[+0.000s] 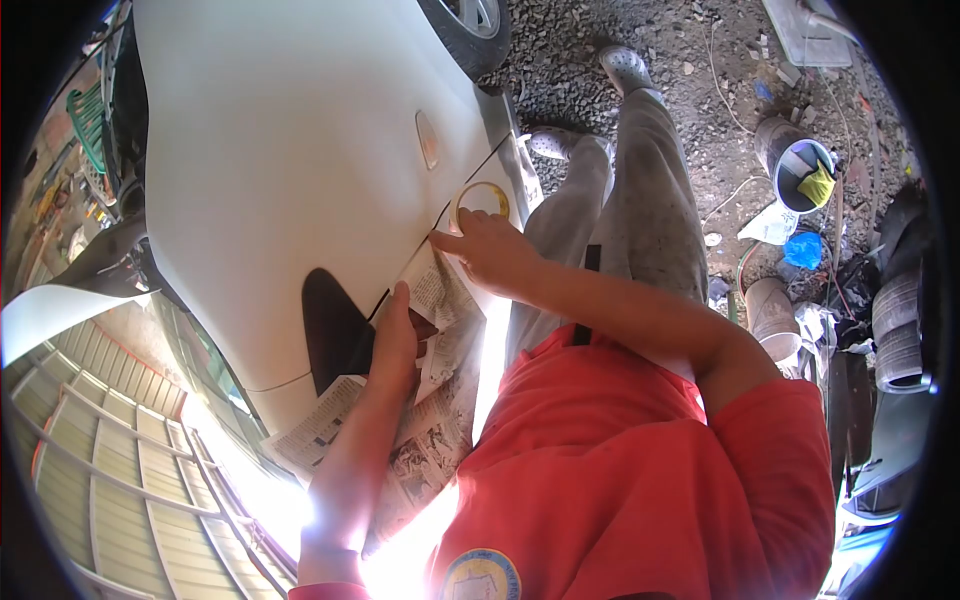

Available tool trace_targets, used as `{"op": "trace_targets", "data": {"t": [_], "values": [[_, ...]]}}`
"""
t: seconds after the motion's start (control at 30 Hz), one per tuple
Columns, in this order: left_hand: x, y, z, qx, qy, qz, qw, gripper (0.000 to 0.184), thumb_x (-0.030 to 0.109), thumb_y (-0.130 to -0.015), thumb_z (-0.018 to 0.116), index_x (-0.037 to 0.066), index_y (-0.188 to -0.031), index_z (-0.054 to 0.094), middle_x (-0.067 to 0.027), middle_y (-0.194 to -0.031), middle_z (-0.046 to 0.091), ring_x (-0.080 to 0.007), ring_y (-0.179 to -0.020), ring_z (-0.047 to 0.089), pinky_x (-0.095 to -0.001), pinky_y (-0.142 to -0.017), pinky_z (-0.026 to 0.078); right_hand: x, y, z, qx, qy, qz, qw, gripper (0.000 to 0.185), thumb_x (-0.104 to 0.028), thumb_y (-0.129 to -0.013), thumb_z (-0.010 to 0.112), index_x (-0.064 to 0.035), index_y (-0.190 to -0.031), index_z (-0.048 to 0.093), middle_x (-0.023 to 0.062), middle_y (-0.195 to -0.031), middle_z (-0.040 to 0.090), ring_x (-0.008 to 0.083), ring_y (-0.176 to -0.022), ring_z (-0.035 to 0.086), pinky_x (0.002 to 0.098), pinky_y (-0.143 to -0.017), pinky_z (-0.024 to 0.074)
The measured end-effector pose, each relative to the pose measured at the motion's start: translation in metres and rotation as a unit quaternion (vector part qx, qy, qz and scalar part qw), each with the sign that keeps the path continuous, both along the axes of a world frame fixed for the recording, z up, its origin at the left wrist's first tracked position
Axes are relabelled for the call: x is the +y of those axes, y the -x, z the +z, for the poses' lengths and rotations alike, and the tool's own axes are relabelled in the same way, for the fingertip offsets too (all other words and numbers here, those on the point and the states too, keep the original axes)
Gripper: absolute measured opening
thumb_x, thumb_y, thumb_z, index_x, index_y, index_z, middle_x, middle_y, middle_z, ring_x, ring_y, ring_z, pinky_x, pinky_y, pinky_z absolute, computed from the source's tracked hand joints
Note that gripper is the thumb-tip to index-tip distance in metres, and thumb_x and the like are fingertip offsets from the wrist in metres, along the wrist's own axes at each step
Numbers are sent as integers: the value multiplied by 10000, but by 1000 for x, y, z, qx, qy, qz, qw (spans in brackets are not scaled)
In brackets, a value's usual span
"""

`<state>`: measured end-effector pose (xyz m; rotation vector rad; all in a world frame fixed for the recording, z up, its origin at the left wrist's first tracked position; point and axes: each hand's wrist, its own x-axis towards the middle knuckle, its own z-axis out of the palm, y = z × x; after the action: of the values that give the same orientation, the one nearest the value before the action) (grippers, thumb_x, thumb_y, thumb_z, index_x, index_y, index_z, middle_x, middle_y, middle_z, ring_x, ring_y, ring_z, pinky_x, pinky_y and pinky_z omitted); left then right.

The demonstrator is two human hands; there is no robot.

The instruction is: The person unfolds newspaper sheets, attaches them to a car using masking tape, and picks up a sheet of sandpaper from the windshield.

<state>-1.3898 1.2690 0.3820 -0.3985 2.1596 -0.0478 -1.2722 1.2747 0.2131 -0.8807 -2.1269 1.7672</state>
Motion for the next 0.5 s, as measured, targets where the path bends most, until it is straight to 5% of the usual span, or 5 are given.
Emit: {"op": "trace_targets", "data": {"t": [0.17, 0.4, 0.5], "values": [[-19, 12, -7, -8, 12, -1, 1000, 498, 489, -1025, 417, 50, -1194, 580, -118, -1062, 676, -194, -865, 655, -316, -690, 490, 4, -4, 0, -1, 28, 69, 997, 529, -42, -868, 573, -242, -1357, 571, 157, -1101, 566, 321, -1055, 604, 458, -893, 492], [-8, 6, -6, 18, 17, 50, 998, 502, 491, -1024, 415, 52, -1190, 593, -126, -1114, 674, -211, -905, 669, -342, -731, 505, 2, -1, -3, 73, -18, 87, 993, 537, -48, -889, 562, -289, -1369, 562, 129, -1162, 556, 309, -1083, 603, 442, -905, 500], [-25, 24, -6, -24, 47, -39, 998, 507, 449, -1026, 420, 10, -1216, 588, -178, -1145, 680, -295, -947, 678, -386, -804, 509, 13, -5, -2, 82, -47, 111, 989, 525, -63, -901, 557, -310, -1364, 565, 119, -1161, 559, 300, -1084, 603, 437, -905, 501]]}}
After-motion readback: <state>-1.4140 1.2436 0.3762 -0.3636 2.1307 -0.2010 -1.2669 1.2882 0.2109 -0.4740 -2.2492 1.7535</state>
